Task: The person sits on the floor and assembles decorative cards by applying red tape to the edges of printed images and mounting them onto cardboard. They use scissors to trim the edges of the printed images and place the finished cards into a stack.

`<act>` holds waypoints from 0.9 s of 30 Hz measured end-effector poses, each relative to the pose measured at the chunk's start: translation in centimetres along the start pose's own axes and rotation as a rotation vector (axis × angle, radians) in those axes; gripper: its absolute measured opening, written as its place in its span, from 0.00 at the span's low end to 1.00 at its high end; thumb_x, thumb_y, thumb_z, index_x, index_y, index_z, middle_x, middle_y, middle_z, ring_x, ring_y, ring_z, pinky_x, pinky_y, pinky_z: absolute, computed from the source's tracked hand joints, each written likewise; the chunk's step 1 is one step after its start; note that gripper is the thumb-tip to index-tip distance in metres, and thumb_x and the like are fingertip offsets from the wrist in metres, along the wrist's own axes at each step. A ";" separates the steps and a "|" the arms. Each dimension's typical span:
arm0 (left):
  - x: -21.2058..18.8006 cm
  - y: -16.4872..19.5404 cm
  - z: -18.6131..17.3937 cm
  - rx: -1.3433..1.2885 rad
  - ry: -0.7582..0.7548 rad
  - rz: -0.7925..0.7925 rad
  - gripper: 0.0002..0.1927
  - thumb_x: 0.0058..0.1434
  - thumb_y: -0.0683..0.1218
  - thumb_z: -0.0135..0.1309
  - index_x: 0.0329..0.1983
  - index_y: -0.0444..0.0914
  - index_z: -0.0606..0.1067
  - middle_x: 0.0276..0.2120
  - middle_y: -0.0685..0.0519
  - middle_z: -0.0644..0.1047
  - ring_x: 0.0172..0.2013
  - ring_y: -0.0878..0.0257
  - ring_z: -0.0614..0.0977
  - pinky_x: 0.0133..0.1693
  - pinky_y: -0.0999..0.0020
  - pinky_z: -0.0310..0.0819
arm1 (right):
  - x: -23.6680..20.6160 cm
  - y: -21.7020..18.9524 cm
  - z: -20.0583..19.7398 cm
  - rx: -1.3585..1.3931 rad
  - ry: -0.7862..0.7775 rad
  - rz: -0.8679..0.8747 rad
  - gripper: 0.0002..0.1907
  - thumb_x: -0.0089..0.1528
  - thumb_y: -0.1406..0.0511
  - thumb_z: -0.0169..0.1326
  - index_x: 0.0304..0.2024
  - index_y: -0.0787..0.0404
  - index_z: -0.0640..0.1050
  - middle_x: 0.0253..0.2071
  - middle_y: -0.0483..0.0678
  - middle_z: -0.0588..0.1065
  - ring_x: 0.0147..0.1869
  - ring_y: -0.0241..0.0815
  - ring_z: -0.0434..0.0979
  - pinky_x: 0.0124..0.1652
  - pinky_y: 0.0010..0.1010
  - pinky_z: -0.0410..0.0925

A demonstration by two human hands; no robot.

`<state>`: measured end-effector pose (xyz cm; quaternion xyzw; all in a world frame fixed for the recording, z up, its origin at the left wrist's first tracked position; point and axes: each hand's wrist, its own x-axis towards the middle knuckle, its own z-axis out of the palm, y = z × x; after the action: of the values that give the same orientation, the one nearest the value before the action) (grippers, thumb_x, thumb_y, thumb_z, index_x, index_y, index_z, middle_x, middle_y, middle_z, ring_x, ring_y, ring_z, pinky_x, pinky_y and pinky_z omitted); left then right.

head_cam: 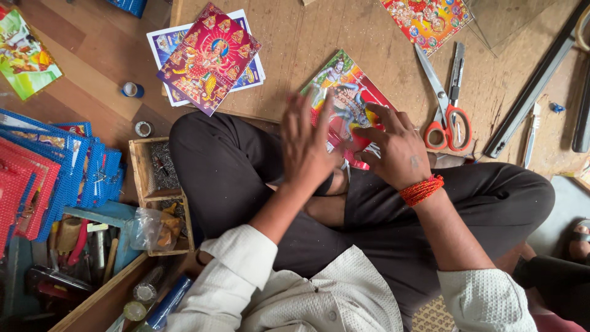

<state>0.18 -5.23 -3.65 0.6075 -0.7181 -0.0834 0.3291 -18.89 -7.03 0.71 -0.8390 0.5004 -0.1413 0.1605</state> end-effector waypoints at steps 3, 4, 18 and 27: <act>-0.8 1.1 0.7 -0.046 -0.084 0.026 0.55 0.52 0.57 0.72 0.78 0.45 0.55 0.74 0.43 0.57 0.73 0.37 0.59 0.71 0.38 0.54 | -0.1 0.0 -0.1 -0.002 0.008 -0.008 0.24 0.48 0.63 0.69 0.48 0.52 0.83 0.63 0.51 0.71 0.61 0.57 0.71 0.57 0.46 0.68; -0.8 1.0 0.7 -0.051 -0.087 0.030 0.55 0.52 0.57 0.72 0.79 0.46 0.55 0.74 0.44 0.57 0.73 0.38 0.58 0.71 0.38 0.53 | -0.1 0.0 0.0 -0.003 0.013 -0.006 0.24 0.47 0.64 0.69 0.48 0.52 0.84 0.63 0.50 0.71 0.61 0.57 0.71 0.57 0.46 0.68; 5.7 -7.3 -2.8 0.086 0.037 -0.113 0.41 0.52 0.45 0.69 0.70 0.41 0.65 0.61 0.46 0.68 0.62 0.44 0.68 0.59 0.45 0.59 | -0.3 -0.4 -0.5 0.045 0.031 0.053 0.22 0.46 0.64 0.69 0.45 0.52 0.84 0.63 0.49 0.71 0.61 0.57 0.71 0.54 0.45 0.70; 5.2 -6.2 -0.1 -0.023 -0.078 0.019 0.21 0.57 0.38 0.55 0.55 0.44 0.80 0.43 0.53 0.73 0.48 0.54 0.73 0.53 0.50 0.63 | -0.8 -0.2 -0.4 0.100 0.068 0.030 0.16 0.54 0.64 0.65 0.45 0.54 0.84 0.64 0.53 0.71 0.63 0.60 0.69 0.58 0.47 0.66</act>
<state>5.10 -11.56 -4.88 0.5932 -0.7350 -0.1123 0.3088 -19.26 -6.34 1.06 -0.8170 0.5104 -0.1922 0.1873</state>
